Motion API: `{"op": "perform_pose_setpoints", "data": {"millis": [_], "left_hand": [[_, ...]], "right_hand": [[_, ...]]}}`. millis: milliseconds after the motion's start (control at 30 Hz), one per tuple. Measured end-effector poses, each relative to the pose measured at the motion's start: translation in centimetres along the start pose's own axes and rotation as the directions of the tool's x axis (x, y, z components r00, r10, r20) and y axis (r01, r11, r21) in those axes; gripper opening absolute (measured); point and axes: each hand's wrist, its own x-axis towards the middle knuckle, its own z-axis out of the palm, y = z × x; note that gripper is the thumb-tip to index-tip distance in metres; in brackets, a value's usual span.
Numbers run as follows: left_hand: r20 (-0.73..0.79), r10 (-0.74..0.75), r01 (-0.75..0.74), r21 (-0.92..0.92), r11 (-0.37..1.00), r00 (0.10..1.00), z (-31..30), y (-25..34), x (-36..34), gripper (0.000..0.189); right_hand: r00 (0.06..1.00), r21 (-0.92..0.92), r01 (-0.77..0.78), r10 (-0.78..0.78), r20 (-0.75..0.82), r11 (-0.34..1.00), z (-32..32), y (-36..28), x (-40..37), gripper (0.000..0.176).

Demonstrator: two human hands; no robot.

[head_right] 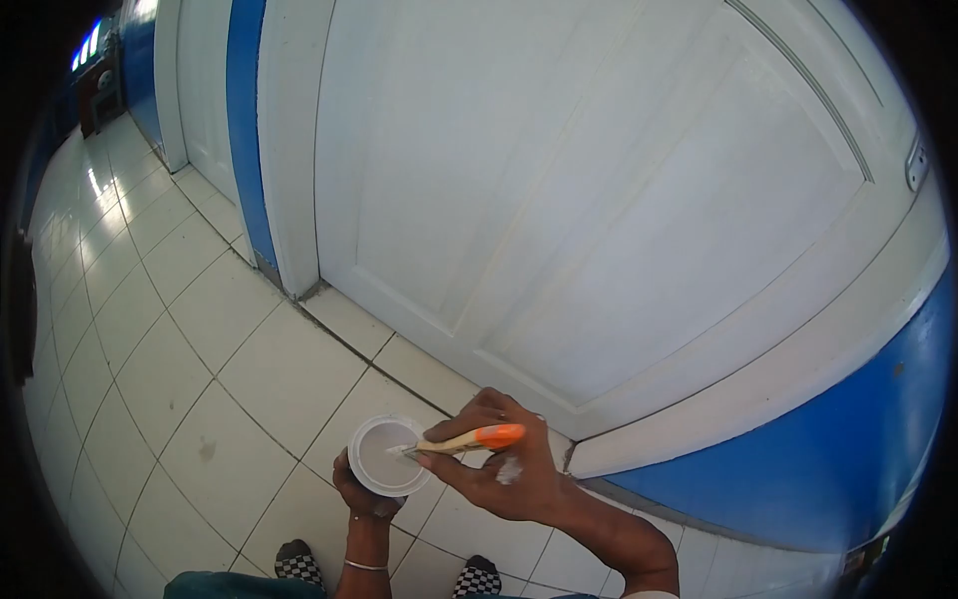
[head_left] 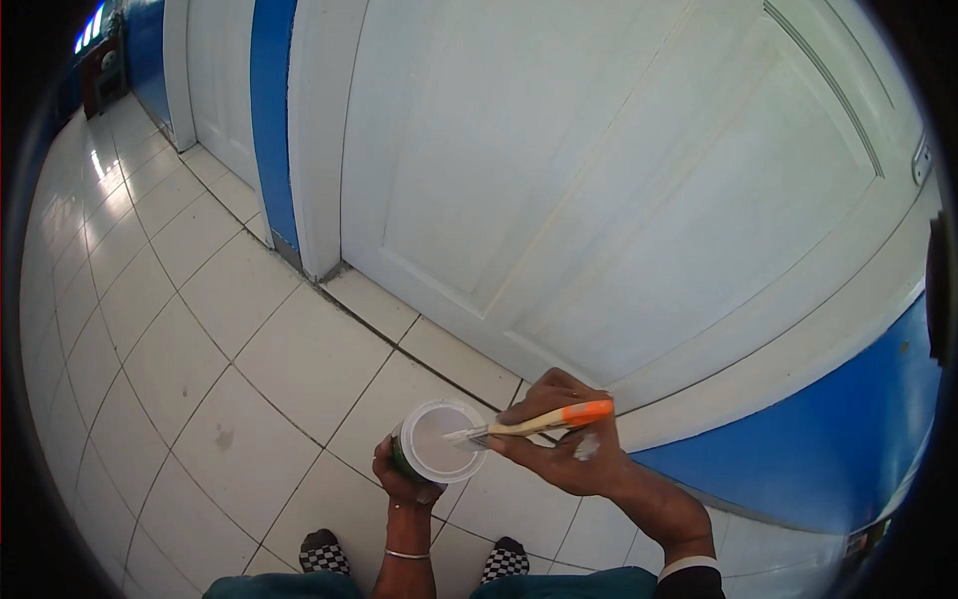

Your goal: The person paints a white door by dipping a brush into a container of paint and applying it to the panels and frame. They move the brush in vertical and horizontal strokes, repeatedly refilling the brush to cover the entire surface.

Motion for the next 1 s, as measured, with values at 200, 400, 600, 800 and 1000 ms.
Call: {"op": "perform_pose_setpoints", "data": {"millis": [200, 400, 600, 800, 1000], "left_hand": [[0.007, -0.087, 0.087, 0.030, 0.996, 0.996, 0.7, -1.1, -0.8, 0.075], [0.064, -0.101, 0.099, 0.024, 0.995, 0.993, 1.5, -2.0, -1.0, 0.080], [-0.002, -0.083, 0.083, 0.065, 0.994, 0.997, 1.8, -2.2, -1.0, 0.079], [0.000, -0.077, 0.077, 0.076, 0.994, 0.997, 2.1, -1.7, -1.0, 0.081], [-0.012, -0.084, 0.084, 0.046, 0.995, 0.996, 0.8, -1.5, -0.8, 0.076]], "right_hand": [[0.985, -0.350, 0.114, -0.060, 0.162, 0.930, 2.0, 1.5, -0.1, 0.017], [0.980, -0.416, 0.122, -0.044, 0.193, 0.901, 2.5, 2.4, -0.7, 0.018], [0.991, 0.014, -0.082, 0.083, -0.109, 0.997, 0.5, 1.8, -1.2, 0.017], [0.918, 0.220, -0.337, 0.372, -0.140, 0.915, -0.9, 3.2, -2.4, 0.020], [0.845, 0.354, -0.330, 0.441, -0.302, 0.875, -2.8, 4.2, -3.7, 0.020]]}}
